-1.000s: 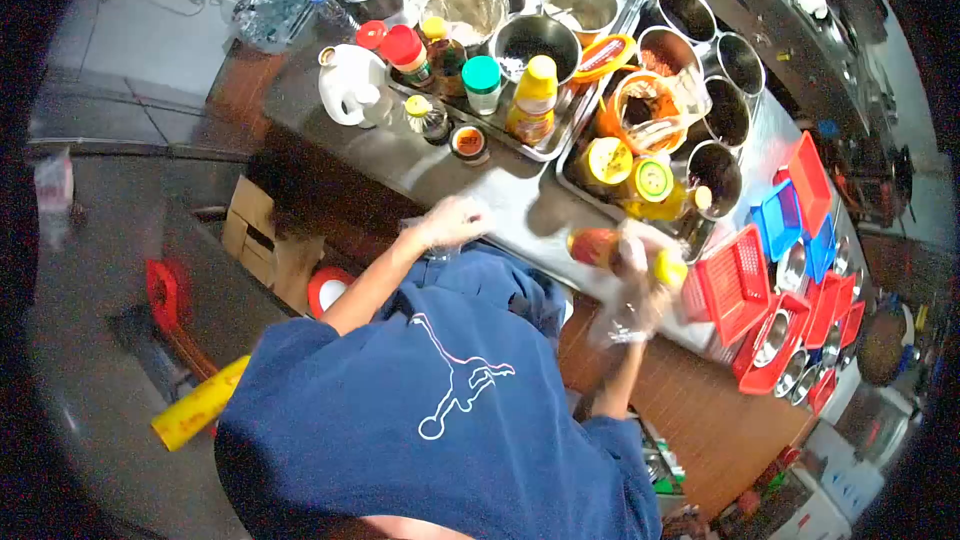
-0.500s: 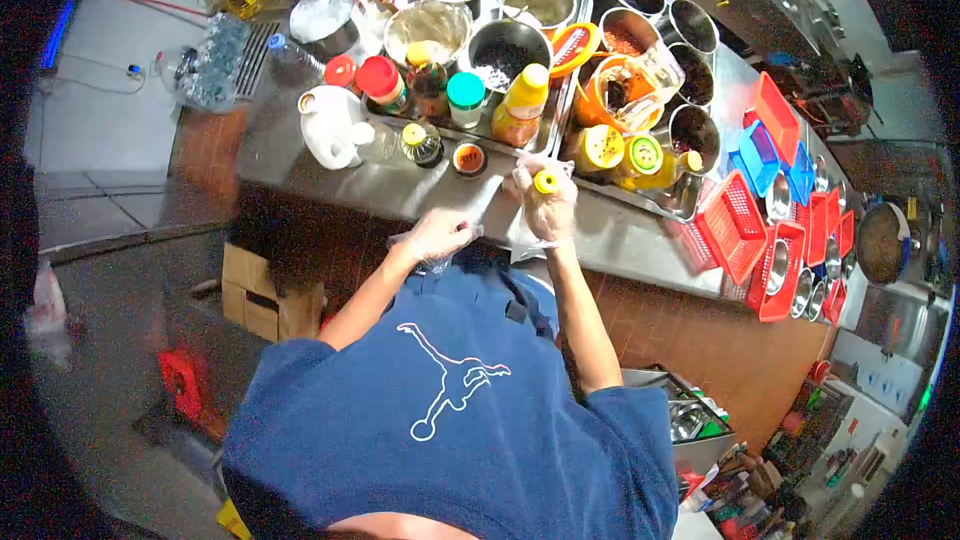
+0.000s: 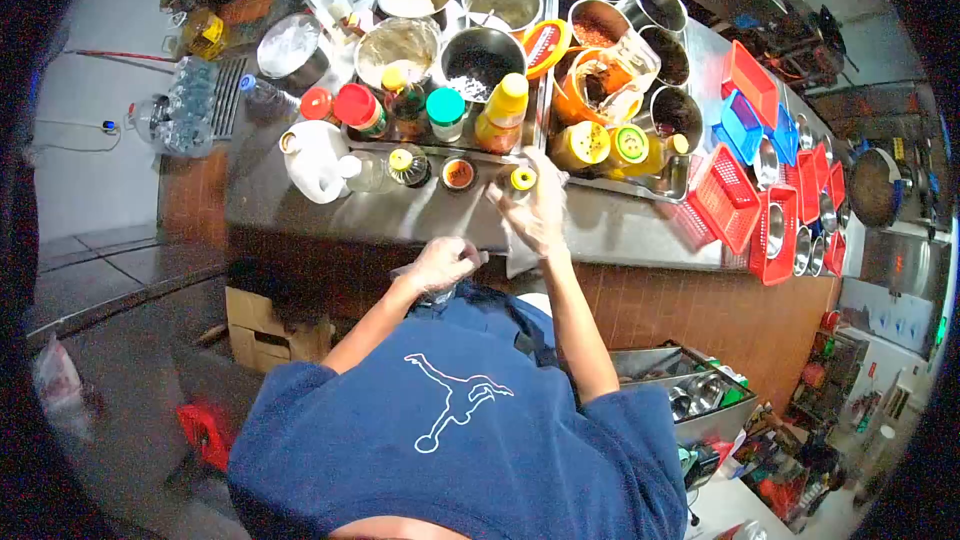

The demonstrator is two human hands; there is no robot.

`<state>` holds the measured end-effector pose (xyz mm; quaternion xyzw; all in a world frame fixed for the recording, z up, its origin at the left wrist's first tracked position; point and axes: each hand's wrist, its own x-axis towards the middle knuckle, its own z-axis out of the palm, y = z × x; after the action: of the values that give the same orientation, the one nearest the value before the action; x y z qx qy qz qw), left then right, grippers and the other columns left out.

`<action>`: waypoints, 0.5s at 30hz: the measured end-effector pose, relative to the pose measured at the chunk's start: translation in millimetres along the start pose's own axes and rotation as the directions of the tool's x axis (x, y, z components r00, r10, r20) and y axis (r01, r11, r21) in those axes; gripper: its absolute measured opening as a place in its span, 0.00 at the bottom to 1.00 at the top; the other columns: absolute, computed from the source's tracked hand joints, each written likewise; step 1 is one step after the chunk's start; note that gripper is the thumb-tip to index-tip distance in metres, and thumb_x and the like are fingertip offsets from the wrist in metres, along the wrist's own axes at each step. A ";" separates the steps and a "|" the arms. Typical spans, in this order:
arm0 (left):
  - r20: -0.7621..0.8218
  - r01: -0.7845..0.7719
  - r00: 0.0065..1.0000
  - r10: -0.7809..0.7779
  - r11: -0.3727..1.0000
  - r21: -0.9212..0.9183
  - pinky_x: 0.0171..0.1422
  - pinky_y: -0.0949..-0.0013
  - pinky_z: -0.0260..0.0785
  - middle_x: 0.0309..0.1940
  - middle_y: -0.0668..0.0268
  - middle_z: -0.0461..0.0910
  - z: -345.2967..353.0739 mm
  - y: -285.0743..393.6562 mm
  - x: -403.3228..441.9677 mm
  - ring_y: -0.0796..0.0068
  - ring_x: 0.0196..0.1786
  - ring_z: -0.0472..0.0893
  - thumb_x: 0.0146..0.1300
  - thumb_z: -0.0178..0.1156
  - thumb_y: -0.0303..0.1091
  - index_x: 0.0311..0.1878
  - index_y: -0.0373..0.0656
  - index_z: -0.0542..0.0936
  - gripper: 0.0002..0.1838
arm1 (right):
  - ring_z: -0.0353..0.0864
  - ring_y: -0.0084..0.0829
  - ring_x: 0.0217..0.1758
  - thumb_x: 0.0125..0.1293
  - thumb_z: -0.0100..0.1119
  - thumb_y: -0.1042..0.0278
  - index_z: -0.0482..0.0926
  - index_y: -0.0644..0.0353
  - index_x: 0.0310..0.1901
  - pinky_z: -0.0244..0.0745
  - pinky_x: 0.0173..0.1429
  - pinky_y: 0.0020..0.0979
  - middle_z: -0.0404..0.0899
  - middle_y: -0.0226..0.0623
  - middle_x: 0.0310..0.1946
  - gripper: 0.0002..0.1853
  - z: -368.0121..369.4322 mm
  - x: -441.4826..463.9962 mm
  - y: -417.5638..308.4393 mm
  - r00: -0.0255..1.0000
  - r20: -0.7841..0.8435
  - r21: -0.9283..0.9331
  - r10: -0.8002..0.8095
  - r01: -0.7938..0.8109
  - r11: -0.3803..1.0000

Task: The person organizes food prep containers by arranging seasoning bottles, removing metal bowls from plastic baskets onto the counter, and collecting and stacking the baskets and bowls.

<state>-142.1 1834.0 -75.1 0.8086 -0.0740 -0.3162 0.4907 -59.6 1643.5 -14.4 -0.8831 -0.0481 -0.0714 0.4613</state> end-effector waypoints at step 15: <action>-0.068 -0.323 0.945 0.320 0.883 -0.341 0.54 0.60 0.73 0.44 0.52 0.81 96.5 129.8 26.5 0.55 0.48 0.82 0.64 0.62 0.40 0.51 0.39 0.77 0.18 | 0.69 0.37 0.66 0.62 0.63 0.47 0.54 0.59 0.74 0.71 0.65 0.38 0.67 0.47 0.65 0.44 -109.2 -131.6 41.7 0.903 0.279 0.725 0.328 -0.422 0.545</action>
<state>-152.8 1684.7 -8.4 0.6871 -0.1475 -0.2345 0.6717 -191.8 1527.5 -8.9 -0.5921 0.0908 0.1050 0.7938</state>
